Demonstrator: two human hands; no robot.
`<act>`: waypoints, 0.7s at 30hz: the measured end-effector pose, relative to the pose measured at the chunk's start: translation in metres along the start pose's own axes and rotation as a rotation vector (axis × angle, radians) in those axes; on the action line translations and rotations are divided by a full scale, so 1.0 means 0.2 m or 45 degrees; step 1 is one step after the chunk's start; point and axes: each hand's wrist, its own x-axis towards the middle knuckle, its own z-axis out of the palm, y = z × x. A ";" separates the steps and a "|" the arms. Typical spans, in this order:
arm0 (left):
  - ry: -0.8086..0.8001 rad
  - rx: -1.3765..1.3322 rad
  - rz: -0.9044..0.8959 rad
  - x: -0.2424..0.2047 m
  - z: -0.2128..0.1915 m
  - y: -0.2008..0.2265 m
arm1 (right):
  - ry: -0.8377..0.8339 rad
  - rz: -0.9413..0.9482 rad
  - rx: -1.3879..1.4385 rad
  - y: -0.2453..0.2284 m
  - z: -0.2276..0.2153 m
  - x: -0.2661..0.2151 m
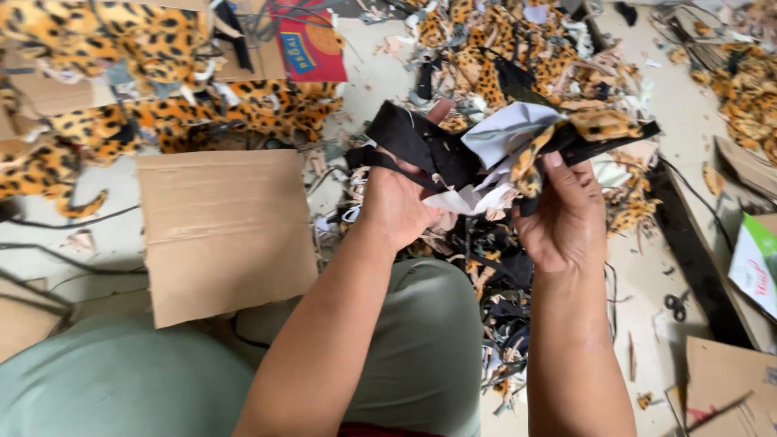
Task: Sorting and packing leopard-print fabric scraps from a pile on the floor into cardboard boxes, then covering them with cardboard sheets.
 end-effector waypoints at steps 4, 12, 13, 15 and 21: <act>-0.026 0.181 0.098 -0.20 0.11 0.30 | -0.098 0.103 0.038 0.16 0.11 0.01; 0.401 0.886 0.411 -0.69 0.16 0.81 | -0.297 0.426 0.239 0.73 0.42 -0.10; 0.418 0.893 0.430 -0.72 0.00 0.85 | -0.313 0.443 0.249 0.86 0.40 -0.10; 0.770 1.697 0.658 -0.78 -0.32 0.91 | -0.338 0.611 0.174 1.12 0.35 -0.11; 1.527 2.492 -0.342 -1.05 -0.52 0.89 | -0.422 0.650 -1.200 1.32 0.23 -0.21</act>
